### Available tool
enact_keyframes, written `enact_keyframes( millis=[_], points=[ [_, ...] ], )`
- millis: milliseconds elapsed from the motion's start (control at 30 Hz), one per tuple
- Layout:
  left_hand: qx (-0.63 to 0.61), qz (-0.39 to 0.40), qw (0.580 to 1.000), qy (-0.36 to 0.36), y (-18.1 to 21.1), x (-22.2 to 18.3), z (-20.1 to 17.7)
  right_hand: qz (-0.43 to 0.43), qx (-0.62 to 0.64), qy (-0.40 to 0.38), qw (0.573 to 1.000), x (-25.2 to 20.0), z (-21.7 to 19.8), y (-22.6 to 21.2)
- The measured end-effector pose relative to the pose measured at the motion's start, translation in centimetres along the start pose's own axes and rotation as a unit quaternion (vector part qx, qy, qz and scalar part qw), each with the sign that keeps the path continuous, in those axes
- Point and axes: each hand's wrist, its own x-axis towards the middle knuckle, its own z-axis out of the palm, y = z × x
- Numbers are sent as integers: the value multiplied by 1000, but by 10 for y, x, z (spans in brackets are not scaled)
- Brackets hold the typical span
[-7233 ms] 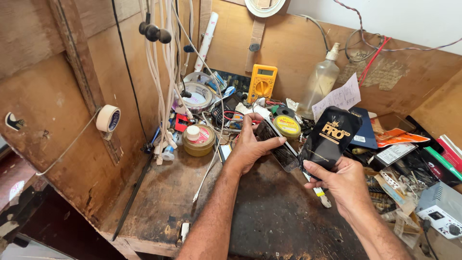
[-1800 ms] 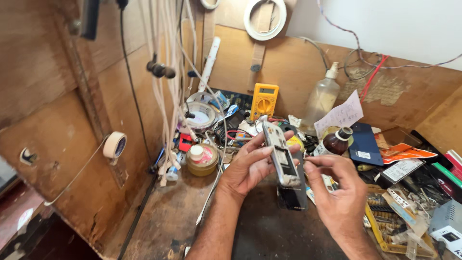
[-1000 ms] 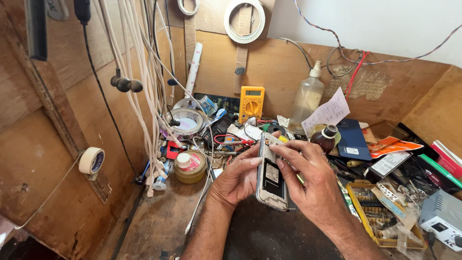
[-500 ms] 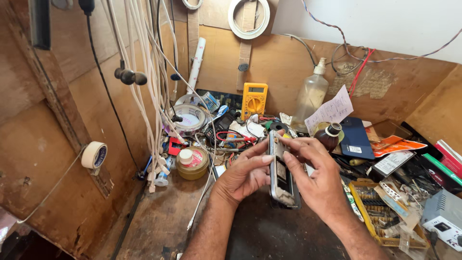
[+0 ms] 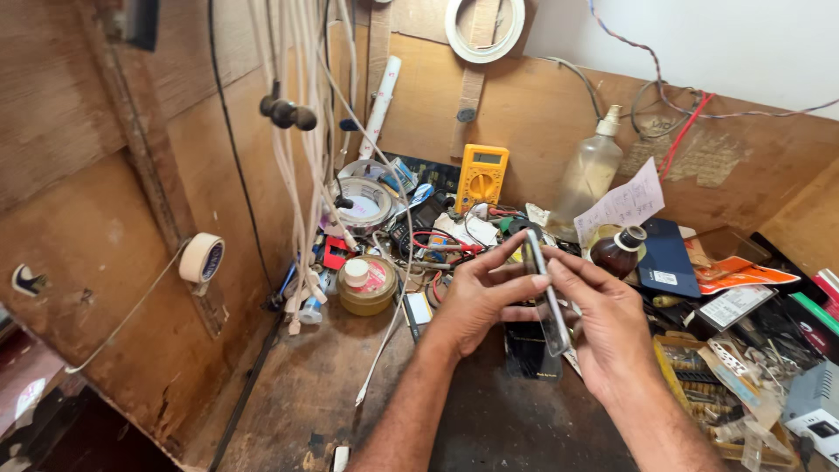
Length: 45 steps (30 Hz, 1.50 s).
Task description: The person holds a smartphone with a cracked screen and aligns a black screen replacement component against it while holding a small brown bottle.
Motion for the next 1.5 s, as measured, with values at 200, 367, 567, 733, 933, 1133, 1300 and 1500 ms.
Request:
enact_keyframes(
  millis=[200,367,567,733,933,1133,1300,1500],
  points=[
    [110,94,989,23,-9,3,0,-16,-31,35,999,12,-9,14],
    [202,134,968,61,-18,2,1,-23,-86,58,994,22,-14,21],
    [272,150,945,98,-22,3,-2,-80,-155,44,984,27,-20,26],
    [280,161,941,97,-24,6,-7,-117,-166,25,979,31,-18,31],
    [266,143,948,99,-26,6,-8,-191,-218,6,957,30,-14,33],
    [263,151,947,102,-28,8,-10,-213,-278,18,936,26,-9,31],
    [233,158,956,85,-32,10,-12,-226,-299,19,927,24,-6,30],
    [230,150,957,92,-34,13,-14,-226,-289,7,930,25,-6,31]
  ],
)
